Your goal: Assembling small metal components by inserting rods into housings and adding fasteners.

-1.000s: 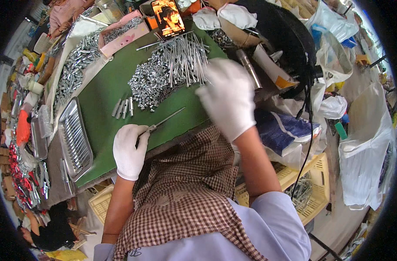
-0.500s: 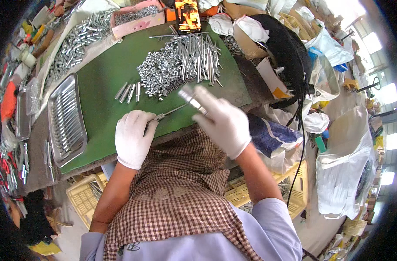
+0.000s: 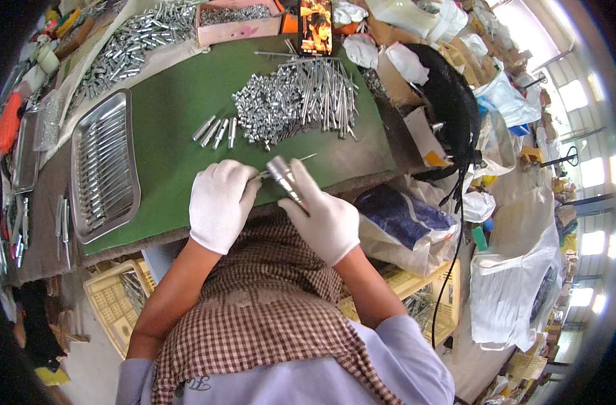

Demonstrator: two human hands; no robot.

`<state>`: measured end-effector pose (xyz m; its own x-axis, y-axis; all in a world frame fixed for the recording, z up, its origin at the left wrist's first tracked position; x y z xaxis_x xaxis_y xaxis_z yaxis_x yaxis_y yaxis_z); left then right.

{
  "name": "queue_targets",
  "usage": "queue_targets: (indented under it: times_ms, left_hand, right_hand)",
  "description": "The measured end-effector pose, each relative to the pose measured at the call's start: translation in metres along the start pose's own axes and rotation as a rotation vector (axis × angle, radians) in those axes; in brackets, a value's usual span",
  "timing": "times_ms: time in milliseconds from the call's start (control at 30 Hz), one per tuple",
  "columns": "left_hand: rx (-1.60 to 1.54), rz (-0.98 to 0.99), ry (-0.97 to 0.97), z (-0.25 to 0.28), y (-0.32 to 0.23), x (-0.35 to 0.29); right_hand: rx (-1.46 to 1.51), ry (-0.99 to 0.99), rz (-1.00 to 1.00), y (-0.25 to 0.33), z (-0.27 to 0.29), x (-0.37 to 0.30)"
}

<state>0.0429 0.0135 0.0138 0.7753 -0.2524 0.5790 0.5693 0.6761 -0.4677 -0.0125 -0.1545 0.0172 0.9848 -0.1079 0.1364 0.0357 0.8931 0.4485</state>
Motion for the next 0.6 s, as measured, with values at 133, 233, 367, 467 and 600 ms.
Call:
queue_targets:
  times_ms: [133,233,367,467,600]
  left_hand:
    - [0.003,0.01,0.005,-0.001,-0.002,0.004]
    - [0.019,-0.033,0.004,0.001,-0.005,0.009]
    - [0.085,-0.115,0.003,-0.008,-0.013,0.012]
    - [0.242,-0.11,0.129,-0.014,-0.016,0.015]
    - [0.124,-0.12,-0.025,0.021,-0.009,0.007]
  right_hand:
    - [0.102,-0.499,-0.055,-0.037,0.054,0.014]
    - [-0.085,-0.589,-0.22,-0.096,0.08,0.037]
    - [-0.499,-0.566,-0.158,-0.138,0.083,0.069]
    - [-0.399,-0.588,0.087,-0.086,0.065,0.092]
    - [-0.133,-0.393,0.076,-0.112,0.034,0.117]
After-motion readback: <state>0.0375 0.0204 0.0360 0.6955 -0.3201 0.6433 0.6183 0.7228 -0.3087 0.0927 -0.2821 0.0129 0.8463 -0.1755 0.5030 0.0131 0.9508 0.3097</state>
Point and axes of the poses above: each hand's wrist, its own x-axis towards the middle knuckle, its own z-axis out of the back of the hand, y = z × x, the point moved 6 cm from there along x, towards the middle knuckle, and after that the axes turned 9 degrees about -y, right-handed, at the moved point
